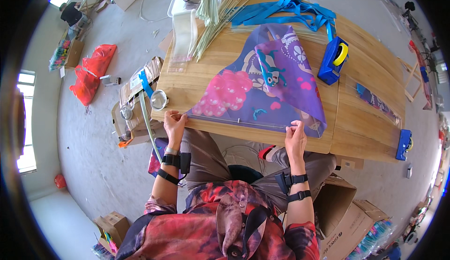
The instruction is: Assemble a kite by attaching spars and structural components to the kite skin.
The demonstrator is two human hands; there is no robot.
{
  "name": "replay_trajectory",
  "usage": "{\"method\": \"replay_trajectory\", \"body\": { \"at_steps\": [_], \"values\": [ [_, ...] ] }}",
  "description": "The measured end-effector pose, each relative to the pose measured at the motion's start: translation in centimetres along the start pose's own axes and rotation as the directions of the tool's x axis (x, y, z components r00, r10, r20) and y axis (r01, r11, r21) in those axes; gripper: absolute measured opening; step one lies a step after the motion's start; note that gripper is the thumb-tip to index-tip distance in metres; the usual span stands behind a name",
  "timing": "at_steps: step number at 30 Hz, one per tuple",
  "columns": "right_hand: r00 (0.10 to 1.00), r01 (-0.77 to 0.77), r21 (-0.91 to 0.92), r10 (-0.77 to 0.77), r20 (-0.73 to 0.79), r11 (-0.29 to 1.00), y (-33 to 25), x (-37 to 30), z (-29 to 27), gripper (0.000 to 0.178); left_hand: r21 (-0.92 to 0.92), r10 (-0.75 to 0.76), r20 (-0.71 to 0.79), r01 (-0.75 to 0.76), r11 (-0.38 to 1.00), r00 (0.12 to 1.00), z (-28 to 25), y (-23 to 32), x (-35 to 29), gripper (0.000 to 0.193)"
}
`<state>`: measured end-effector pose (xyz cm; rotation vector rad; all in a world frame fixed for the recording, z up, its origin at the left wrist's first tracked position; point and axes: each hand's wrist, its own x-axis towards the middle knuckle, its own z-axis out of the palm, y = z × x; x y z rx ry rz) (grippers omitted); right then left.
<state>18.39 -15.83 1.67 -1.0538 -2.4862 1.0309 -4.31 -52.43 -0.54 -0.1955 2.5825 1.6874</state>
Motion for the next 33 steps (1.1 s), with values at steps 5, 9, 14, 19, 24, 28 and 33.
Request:
{"method": "replay_trajectory", "body": {
  "at_steps": [5,9,14,19,24,28,33],
  "values": [
    [1.000,0.018,-0.015,-0.019,-0.016,1.000,0.1,0.0,0.0,0.029,0.045,0.003,-0.023,-0.002,0.999,1.000,0.3,0.0,0.1,0.035],
    [1.000,0.019,-0.020,-0.020,-0.020,1.000,0.3,0.0,0.0,0.028,0.074,0.048,-0.031,-0.045,0.996,0.998,0.3,0.0,0.1,0.035],
    [0.999,0.013,-0.033,-0.014,-0.029,0.999,0.0,0.0,-0.1,0.029,0.112,0.049,-0.033,-0.045,0.993,0.998,0.3,0.7,0.0,0.035],
    [0.999,-0.011,-0.042,0.010,-0.032,0.999,0.1,0.1,0.2,0.029,0.180,0.088,-0.048,-0.078,0.981,0.995,0.2,1.2,0.0,0.035],
    [0.999,-0.001,-0.047,-0.002,-0.047,0.999,0.0,0.0,0.4,0.029,0.204,0.069,-0.049,-0.058,0.977,0.996,0.3,1.8,-0.1,0.035],
    [0.998,0.014,-0.067,-0.018,-0.056,0.998,0.2,0.0,0.6,0.029,0.200,0.064,-0.046,-0.054,0.978,0.997,0.3,1.6,0.0,0.036],
    [0.998,0.006,-0.064,-0.009,-0.061,0.998,0.4,0.0,1.0,0.030,0.198,0.081,-0.042,-0.071,0.978,0.996,0.3,1.5,0.0,0.035]
  ]
}}
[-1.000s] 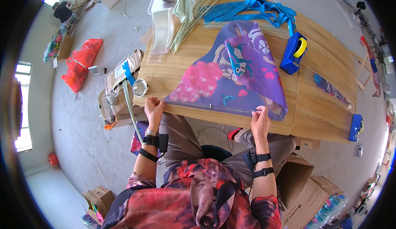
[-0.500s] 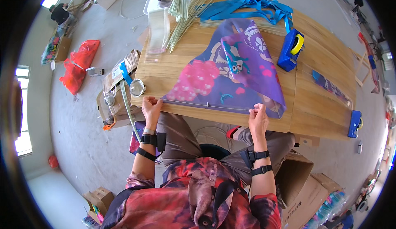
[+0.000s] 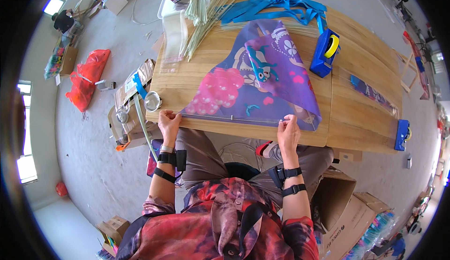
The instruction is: Assemble a kite by attaching spars and structural components to the kite skin.
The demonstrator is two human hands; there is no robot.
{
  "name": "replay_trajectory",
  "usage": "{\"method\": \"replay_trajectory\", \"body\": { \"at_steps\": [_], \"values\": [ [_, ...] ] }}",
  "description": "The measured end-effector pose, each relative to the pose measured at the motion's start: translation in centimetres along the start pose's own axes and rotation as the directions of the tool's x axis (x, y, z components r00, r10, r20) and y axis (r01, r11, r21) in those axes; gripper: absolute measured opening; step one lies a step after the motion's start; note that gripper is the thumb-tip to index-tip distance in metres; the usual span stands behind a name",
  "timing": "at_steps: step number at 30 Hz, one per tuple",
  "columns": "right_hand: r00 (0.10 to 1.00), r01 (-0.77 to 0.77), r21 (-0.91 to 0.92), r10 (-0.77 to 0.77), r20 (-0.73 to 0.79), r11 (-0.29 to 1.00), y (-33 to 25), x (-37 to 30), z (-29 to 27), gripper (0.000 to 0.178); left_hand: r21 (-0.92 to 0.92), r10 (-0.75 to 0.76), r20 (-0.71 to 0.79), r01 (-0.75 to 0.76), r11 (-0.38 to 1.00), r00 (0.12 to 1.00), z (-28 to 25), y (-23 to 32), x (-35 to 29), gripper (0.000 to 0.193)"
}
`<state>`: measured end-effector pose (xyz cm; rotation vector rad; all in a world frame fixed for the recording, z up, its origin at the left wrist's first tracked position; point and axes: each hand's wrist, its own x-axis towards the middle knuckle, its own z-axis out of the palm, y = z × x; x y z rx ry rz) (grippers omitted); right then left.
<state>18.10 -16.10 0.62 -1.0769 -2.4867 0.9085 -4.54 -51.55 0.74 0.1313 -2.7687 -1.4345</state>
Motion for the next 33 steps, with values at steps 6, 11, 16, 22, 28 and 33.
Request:
{"method": "replay_trajectory", "body": {
  "at_steps": [6,11,16,22,28,33],
  "values": [
    [0.999,0.025,-0.008,-0.026,-0.028,1.000,-0.2,-0.2,0.5,0.029,0.005,0.005,0.004,-0.005,1.000,1.000,0.0,0.0,0.1,0.034],
    [0.997,0.056,-0.071,-0.060,-0.052,0.996,-0.7,-0.3,0.8,0.028,0.007,0.018,-0.001,-0.018,1.000,1.000,0.0,-0.1,0.1,0.034],
    [0.997,0.054,-0.115,-0.060,-0.052,0.992,-0.7,-0.5,1.0,0.027,0.027,0.008,-0.002,-0.008,1.000,1.000,0.0,0.2,0.1,0.034],
    [0.994,0.071,-0.123,-0.080,-0.072,0.990,-0.7,-0.6,1.2,0.027,0.030,-0.006,-0.006,0.006,1.000,1.000,0.0,0.4,0.1,0.034],
    [0.991,0.091,-0.131,-0.103,-0.085,0.987,-0.4,-0.6,1.3,0.028,0.069,0.008,0.008,-0.009,0.998,1.000,0.0,0.6,0.3,0.033],
    [0.990,0.095,-0.151,-0.109,-0.086,0.984,-0.7,-0.7,1.2,0.026,0.068,-0.003,0.014,0.002,0.998,1.000,-0.1,1.0,0.2,0.033]
  ]
}}
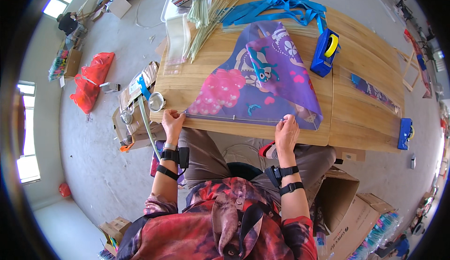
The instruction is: Assemble a kite by attaching spars and structural components to the kite skin.
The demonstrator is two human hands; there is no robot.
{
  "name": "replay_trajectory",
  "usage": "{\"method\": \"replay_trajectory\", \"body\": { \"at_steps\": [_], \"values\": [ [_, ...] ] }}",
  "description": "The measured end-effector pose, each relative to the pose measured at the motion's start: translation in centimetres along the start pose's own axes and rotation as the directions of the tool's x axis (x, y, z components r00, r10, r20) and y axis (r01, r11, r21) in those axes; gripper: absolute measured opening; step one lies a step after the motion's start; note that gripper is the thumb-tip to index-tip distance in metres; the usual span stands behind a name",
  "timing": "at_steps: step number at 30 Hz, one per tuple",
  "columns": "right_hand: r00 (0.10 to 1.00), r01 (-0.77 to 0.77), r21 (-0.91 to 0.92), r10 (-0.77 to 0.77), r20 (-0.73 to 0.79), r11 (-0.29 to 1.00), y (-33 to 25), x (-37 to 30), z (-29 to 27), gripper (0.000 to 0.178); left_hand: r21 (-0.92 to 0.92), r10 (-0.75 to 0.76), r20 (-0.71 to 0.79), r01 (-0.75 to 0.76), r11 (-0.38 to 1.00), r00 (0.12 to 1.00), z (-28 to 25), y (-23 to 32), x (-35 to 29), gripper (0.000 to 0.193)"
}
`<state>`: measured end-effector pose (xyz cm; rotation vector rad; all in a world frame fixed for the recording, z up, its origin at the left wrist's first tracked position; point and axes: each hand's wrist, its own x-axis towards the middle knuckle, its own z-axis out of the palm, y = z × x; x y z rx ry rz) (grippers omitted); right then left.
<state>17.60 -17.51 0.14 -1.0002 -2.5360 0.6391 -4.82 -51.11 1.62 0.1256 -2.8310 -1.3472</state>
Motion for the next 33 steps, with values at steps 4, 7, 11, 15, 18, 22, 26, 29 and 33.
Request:
{"method": "replay_trajectory", "body": {
  "at_steps": [4,7,11,15,18,22,26,29,33],
  "values": [
    [1.000,0.001,-0.018,-0.001,-0.003,1.000,-0.1,0.0,0.0,0.024,0.028,0.005,-0.005,-0.005,1.000,1.000,0.0,0.0,0.0,0.032],
    [0.999,0.030,-0.032,-0.031,-0.032,0.999,-0.3,0.0,-0.2,0.024,0.015,0.002,0.000,-0.002,1.000,1.000,0.1,-0.1,0.1,0.031],
    [1.000,-0.005,-0.029,0.005,-0.002,1.000,-0.2,-0.1,-0.1,0.023,0.004,0.002,0.005,-0.002,1.000,1.000,0.1,0.0,0.0,0.032],
    [1.000,0.005,-0.028,-0.005,-0.004,1.000,-0.1,-0.2,0.0,0.023,0.021,0.025,0.006,-0.025,0.999,1.000,-0.1,0.1,0.0,0.031],
    [1.000,0.013,-0.027,-0.014,-0.010,1.000,-0.1,-0.2,0.0,0.023,0.046,0.058,-0.005,-0.058,0.997,0.998,-0.1,-0.8,0.4,0.030],
    [1.000,0.002,-0.014,-0.002,0.004,1.000,0.1,-0.1,0.1,0.023,-0.020,0.003,0.037,-0.002,1.000,0.999,-0.1,-1.4,0.6,0.029],
    [1.000,0.007,-0.014,-0.007,0.006,1.000,0.1,-0.2,0.1,0.023,-0.089,-0.001,0.034,0.004,0.996,0.999,-0.1,-1.6,0.0,0.023],
    [1.000,0.004,-0.014,-0.004,0.001,1.000,0.2,-0.2,0.1,0.022,0.103,0.176,-0.016,-0.173,0.980,0.984,-0.6,-1.0,-1.5,0.026],
    [1.000,0.002,-0.014,-0.002,0.001,1.000,0.3,-0.2,0.1,0.022,0.224,0.560,0.273,-0.618,0.754,0.782,-2.0,1.4,-3.9,0.054]
  ]
}}
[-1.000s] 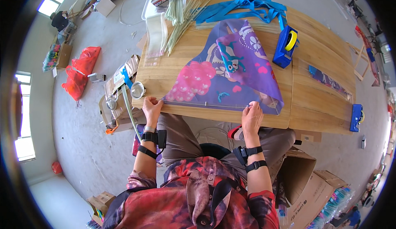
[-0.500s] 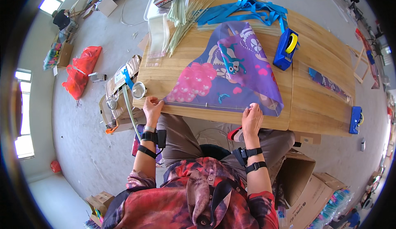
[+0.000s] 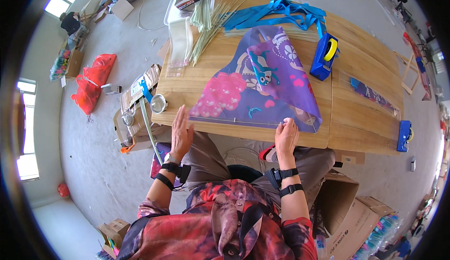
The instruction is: Assemble a kite by attaching spars and structural components to the kite skin.
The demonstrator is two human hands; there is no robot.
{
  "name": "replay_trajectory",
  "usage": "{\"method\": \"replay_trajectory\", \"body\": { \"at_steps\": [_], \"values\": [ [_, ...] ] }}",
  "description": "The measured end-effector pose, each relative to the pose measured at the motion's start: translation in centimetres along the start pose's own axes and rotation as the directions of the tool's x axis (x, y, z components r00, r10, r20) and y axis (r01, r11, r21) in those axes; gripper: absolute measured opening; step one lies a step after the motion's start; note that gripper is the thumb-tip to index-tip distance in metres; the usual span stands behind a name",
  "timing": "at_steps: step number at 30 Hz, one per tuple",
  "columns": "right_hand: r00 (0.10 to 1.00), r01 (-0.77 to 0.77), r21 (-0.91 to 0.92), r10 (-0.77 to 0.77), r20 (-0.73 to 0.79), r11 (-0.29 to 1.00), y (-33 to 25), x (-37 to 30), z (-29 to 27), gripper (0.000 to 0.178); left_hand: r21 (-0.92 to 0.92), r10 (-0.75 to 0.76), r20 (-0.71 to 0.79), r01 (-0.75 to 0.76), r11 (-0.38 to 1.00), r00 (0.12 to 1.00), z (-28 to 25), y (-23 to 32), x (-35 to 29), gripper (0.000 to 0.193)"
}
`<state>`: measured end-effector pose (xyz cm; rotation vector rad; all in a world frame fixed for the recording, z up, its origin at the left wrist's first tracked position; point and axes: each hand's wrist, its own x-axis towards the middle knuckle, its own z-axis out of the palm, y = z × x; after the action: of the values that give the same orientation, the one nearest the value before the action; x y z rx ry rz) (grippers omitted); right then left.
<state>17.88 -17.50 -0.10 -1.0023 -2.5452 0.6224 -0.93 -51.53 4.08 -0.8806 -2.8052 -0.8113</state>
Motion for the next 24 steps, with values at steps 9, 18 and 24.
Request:
{"method": "replay_trajectory", "body": {
  "at_steps": [9,18,24],
  "values": [
    [1.000,0.017,0.013,-0.017,0.000,1.000,-0.1,0.0,-0.3,0.023,0.129,0.111,0.380,-0.171,0.977,0.918,-0.1,-1.4,-1.2,0.076],
    [1.000,-0.017,0.057,0.017,0.009,0.998,0.1,0.2,-0.5,0.023,0.123,0.106,0.379,-0.163,0.979,0.919,0.3,-1.7,-1.3,0.077],
    [1.000,-0.003,0.061,0.003,0.006,0.998,0.1,0.1,-0.5,0.023,0.100,0.121,0.382,-0.171,0.980,0.916,0.3,-1.9,-1.3,0.079]
  ]
}}
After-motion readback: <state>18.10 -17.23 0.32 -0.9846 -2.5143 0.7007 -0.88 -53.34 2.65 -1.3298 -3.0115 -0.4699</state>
